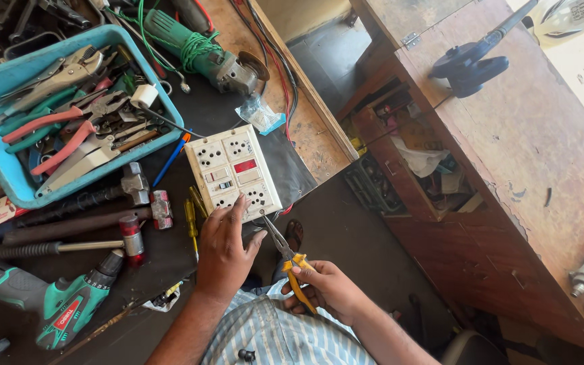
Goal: The person works on a white multi-socket switch panel on a cluttered workbench. They use a screwdriver to unscrew the front plate, use pliers on the panel, then open the back cover to reveal the internal wiring and components, holding the opened panel up.
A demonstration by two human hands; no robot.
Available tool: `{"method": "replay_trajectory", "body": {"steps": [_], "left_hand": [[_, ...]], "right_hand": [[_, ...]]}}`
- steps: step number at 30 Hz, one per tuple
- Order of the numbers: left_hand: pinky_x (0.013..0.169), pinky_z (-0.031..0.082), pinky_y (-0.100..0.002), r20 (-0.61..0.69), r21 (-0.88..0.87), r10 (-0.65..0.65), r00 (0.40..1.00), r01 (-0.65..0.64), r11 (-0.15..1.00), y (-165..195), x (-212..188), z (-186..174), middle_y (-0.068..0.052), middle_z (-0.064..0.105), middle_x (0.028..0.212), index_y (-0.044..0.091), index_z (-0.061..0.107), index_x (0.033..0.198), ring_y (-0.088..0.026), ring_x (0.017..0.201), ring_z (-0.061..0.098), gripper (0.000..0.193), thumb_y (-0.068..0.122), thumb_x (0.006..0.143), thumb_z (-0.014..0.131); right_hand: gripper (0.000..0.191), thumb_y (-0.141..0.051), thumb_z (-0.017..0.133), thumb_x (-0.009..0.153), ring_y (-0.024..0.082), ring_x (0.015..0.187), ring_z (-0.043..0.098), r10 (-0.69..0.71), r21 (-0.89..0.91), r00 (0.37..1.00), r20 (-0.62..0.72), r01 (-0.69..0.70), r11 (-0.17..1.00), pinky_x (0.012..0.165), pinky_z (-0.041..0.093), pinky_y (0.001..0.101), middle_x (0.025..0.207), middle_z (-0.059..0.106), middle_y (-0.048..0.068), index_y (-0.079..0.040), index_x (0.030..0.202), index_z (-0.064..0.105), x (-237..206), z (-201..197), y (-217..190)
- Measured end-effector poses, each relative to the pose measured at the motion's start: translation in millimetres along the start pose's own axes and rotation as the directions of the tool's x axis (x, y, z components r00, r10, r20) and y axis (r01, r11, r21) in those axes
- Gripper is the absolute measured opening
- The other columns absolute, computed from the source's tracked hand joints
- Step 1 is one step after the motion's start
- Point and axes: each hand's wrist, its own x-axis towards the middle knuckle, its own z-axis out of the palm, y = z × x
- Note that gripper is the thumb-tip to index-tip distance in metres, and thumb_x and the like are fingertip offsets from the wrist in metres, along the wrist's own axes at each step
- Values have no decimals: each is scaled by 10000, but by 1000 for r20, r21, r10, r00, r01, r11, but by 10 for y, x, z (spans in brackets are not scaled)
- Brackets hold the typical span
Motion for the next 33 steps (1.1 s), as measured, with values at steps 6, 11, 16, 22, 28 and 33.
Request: {"method": "replay_trajectory", "body": {"steps": [6, 11, 16, 22, 28, 33], "left_hand": [[1049, 460, -503, 33, 82, -1, 999, -1, 997, 54, -18, 5, -138, 700, 1229, 23, 513, 1417, -337, 1182, 604, 712, 168, 801, 838], [1057, 450, -509, 30, 67, -20, 999, 18, 998, 36, -39, 12, -143, 699, 1242, 13, 520, 1401, -349, 1192, 599, 681, 176, 816, 827], [1063, 442, -514, 23, 40, -35, 999, 34, 999, 46, -38, -4, -140, 701, 1233, 19, 529, 1391, -352, 1182, 602, 674, 174, 806, 825], [1033, 450, -512, 13, 14, -46, 999, 46, 999, 60, -26, -43, -143, 702, 1209, 6, 541, 1375, -349, 1163, 606, 669, 168, 795, 833], [1016, 452, -524, -2, -15, -56, 998, 56, 998, 89, 10, -71, -145, 711, 1198, 9, 546, 1358, -345, 1141, 612, 679, 169, 768, 842], [998, 453, -530, 10, -11, -64, 998, 64, 998, 86, 33, -82, -156, 714, 1130, 11, 544, 1370, -351, 1133, 614, 694, 180, 771, 849]], "right_hand": [[346, -288, 589, 1013, 269, 834, 778, 27, -16, 999, -29, -28, 999, 719, 657, 369, 973, 740, 177, 17, 1176, 590, -84, 92, -66], [345, -284, 571, 1007, 274, 860, 784, 40, -66, 996, -86, -46, 997, 751, 664, 373, 1000, 750, 184, 15, 1178, 589, -111, 166, -80], [350, -251, 563, 1010, 277, 912, 789, 39, -67, 997, -64, -43, 997, 800, 671, 392, 1069, 752, 210, 44, 1194, 591, -175, 200, -118], [353, -227, 577, 1001, 277, 914, 795, -7, -159, 997, -75, -5, 987, 794, 672, 384, 1068, 767, 203, 67, 1192, 616, -264, 217, -178], [366, -264, 601, 993, 250, 884, 796, -78, -377, 988, -134, 22, 926, 729, 667, 360, 1031, 778, 176, 61, 1154, 652, -347, 313, -342], [379, -327, 628, 980, 147, 822, 805, -159, -662, 965, -207, -19, 750, 671, 647, 299, 895, 790, 117, 36, 1063, 702, -489, 546, -501]]}}
